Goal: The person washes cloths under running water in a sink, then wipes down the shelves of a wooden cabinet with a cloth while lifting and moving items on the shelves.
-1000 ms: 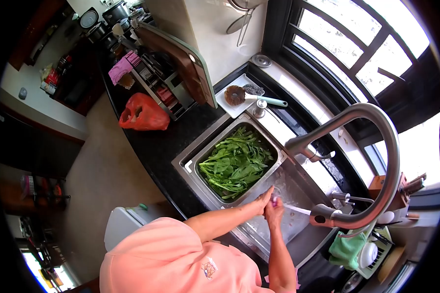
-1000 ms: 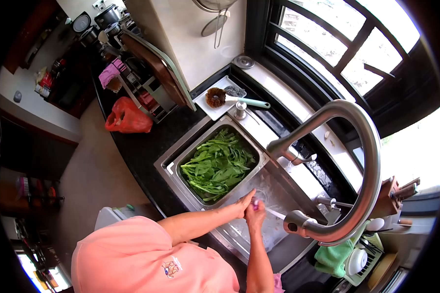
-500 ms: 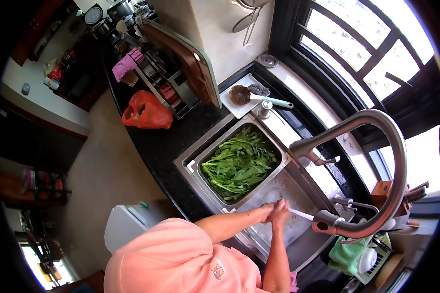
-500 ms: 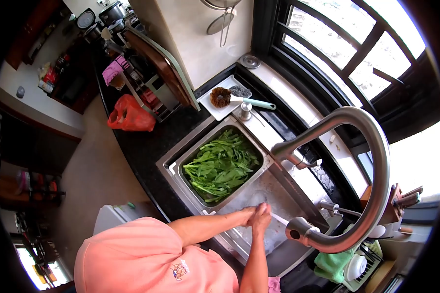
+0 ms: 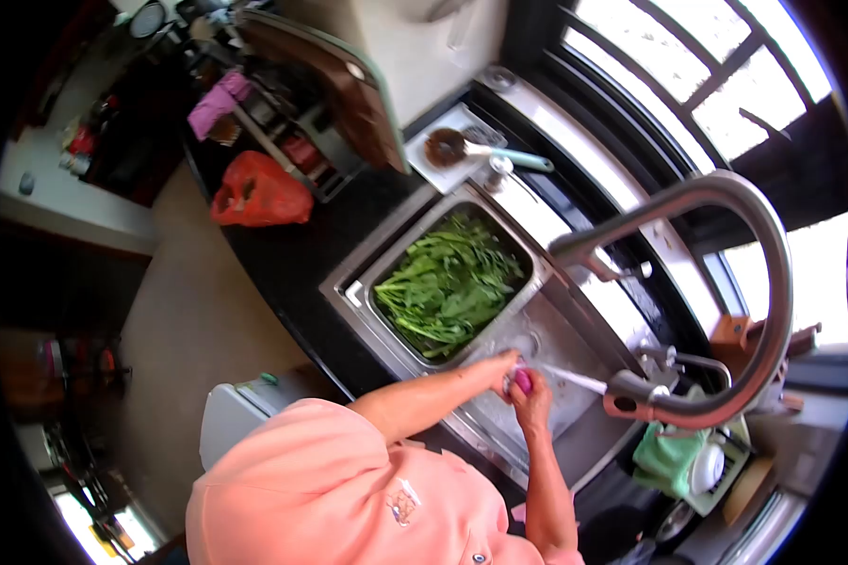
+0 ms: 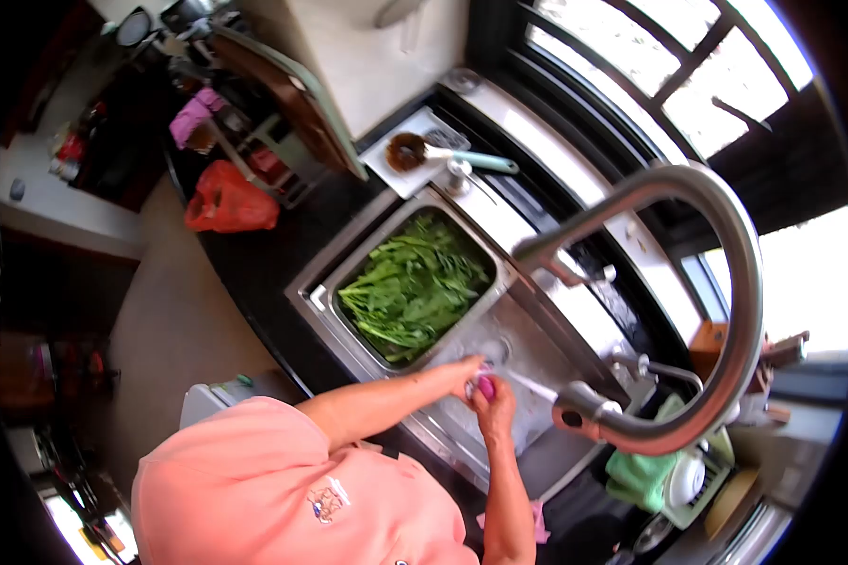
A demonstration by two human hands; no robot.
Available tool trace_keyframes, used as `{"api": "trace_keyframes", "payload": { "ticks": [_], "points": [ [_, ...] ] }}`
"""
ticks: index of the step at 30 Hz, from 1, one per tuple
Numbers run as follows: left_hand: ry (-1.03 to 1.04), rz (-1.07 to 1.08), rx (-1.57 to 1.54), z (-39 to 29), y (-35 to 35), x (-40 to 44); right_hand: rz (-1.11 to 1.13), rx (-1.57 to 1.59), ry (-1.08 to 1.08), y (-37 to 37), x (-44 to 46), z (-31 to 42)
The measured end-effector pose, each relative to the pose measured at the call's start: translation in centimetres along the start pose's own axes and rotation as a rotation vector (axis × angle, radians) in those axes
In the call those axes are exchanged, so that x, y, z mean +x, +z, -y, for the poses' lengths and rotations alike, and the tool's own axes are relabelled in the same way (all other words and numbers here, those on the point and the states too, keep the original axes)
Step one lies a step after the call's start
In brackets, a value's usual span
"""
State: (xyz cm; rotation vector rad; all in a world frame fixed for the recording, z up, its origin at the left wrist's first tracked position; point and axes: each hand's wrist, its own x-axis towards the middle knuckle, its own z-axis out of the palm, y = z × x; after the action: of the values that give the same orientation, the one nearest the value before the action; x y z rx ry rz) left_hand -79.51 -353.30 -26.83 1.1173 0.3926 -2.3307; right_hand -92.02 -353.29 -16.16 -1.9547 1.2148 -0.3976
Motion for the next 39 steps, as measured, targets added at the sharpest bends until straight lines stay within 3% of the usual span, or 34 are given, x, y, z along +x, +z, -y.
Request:
{"api": "trace_keyframes", "payload": {
  "ticks": [2,4,5,7,10,13,14,17,18,22,24,26,27,29,30,33,34,36,39],
  "points": [
    [-0.033,0.080,-0.045,-0.4,-0.3,-1.2,0.019,-0.069,-0.289,-1.0,-0.5,2.3],
    [-0.077,0.144,-0.063,-1.6,0.0,-2.1,0.081,-0.227,-0.433,-2.2,-0.8,3.9],
    [-0.093,0.183,-0.025,-2.0,0.7,-3.1,0.112,-0.379,-0.401,-2.5,-1.4,4.4],
    [-0.096,0.455,0.059,-1.7,0.0,-1.3,0.081,-0.419,-0.378,-2.1,-1.7,2.8],
    [-0.064,0.344,0.094,-0.8,-0.7,2.2,-0.021,-0.354,-0.331,-1.1,-0.9,0.5],
    [0.003,0.225,-0.052,0.6,-2.1,5.6,-0.072,-0.119,-0.099,2.4,0.1,-2.3],
    [0.051,0.206,-0.090,0.8,-1.7,5.1,-0.190,-0.156,-0.064,3.1,0.8,-2.5],
    [0.235,-0.425,0.125,1.6,2.0,0.9,-0.108,0.141,0.460,3.4,3.1,-3.2],
    [0.281,-0.414,-0.063,2.5,1.5,2.3,-0.137,0.134,0.548,4.0,3.5,-4.6],
    [0.265,-0.667,0.777,1.4,4.3,-1.6,-0.207,0.456,0.746,4.8,2.8,-6.8],
    [0.585,-0.751,0.908,2.9,0.9,2.1,-0.176,0.628,0.910,4.3,2.2,-6.9],
    [0.832,-0.813,1.106,3.5,-0.4,1.8,-0.070,0.794,0.917,4.7,1.5,-9.1],
    [0.682,-0.636,0.887,3.2,0.1,0.7,-0.014,0.872,0.925,4.9,1.1,-10.2],
    [0.368,-0.289,0.443,2.3,0.8,-0.8,0.039,0.942,0.759,5.9,0.0,-12.8],
    [0.147,-0.239,0.296,1.0,0.5,-1.3,0.048,0.762,0.651,5.6,-0.6,-13.3],
    [-0.004,-0.122,0.017,-1.5,2.8,-4.7,0.019,0.123,0.187,2.0,-1.2,-7.2],
    [-0.039,-0.014,-0.036,-1.8,2.3,-3.9,0.052,0.118,0.105,1.6,-1.8,-5.9],
    [-0.053,-0.083,0.008,-2.2,2.3,-3.3,0.100,0.047,-0.073,0.3,-2.9,-3.4],
    [-0.019,0.173,0.198,-1.9,0.5,-0.7,0.090,-0.276,-0.387,-2.7,-3.9,0.3]
  ]
}}
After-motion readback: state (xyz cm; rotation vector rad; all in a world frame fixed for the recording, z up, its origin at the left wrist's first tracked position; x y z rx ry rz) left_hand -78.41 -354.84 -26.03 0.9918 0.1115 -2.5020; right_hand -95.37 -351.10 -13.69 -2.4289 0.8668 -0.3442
